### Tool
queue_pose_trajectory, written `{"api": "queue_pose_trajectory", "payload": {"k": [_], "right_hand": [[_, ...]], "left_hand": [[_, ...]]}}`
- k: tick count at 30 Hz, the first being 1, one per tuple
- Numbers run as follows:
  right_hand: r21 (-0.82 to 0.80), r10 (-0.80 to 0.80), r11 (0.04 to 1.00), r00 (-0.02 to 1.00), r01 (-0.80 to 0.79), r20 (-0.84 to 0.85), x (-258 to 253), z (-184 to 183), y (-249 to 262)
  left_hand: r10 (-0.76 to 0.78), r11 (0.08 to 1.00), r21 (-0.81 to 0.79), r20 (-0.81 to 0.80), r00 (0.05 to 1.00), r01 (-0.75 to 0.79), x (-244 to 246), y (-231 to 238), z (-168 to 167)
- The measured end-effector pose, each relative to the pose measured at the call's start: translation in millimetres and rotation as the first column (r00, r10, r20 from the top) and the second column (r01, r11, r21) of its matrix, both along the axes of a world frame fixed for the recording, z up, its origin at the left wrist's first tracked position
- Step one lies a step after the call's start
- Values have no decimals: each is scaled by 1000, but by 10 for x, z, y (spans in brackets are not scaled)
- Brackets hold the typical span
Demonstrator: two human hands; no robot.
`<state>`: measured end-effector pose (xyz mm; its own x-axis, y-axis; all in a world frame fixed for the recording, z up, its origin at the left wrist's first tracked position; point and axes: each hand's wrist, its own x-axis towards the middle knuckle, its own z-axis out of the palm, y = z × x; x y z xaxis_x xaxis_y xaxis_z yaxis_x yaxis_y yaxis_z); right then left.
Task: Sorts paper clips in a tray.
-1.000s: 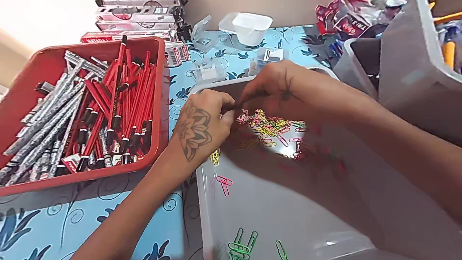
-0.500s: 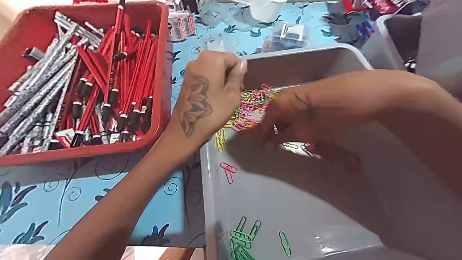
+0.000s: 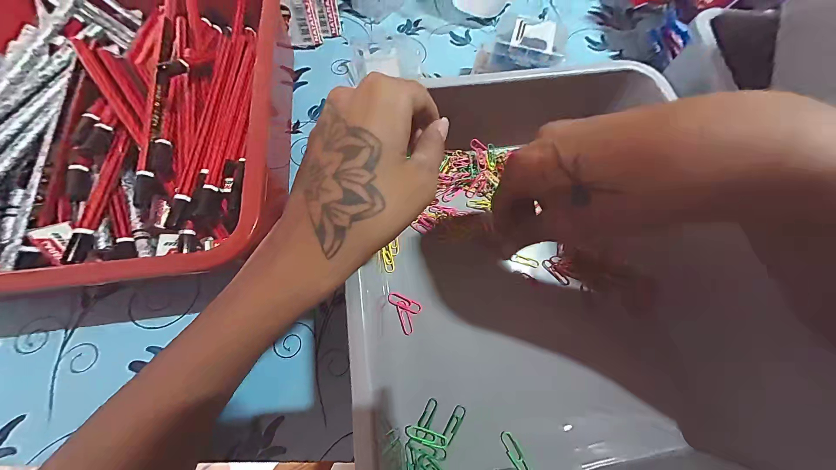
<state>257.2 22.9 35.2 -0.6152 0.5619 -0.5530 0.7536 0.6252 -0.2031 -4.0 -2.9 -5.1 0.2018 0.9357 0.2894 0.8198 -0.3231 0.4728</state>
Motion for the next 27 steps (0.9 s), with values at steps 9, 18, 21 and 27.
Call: {"api": "queue_pose_trajectory", "payload": {"k": [9,18,21,27], "right_hand": [[34,110,994,971,-105,-212,-544,-21,75],[39,105,994,973,-99,-207,-619,-29,55],[14,147,988,928,-152,-343,-536,-36,141],[-327,92,883,805,-338,-586,-664,86,-46]], "left_hand": [[-23,1000,-11,-26,999,23,-11,-5,-11],[-34,999,7,-19,999,34,-10,-1,-16],[25,998,47,87,996,-30,-15,15,-14],[103,978,171,99,990,-119,-38,24,-24]]}}
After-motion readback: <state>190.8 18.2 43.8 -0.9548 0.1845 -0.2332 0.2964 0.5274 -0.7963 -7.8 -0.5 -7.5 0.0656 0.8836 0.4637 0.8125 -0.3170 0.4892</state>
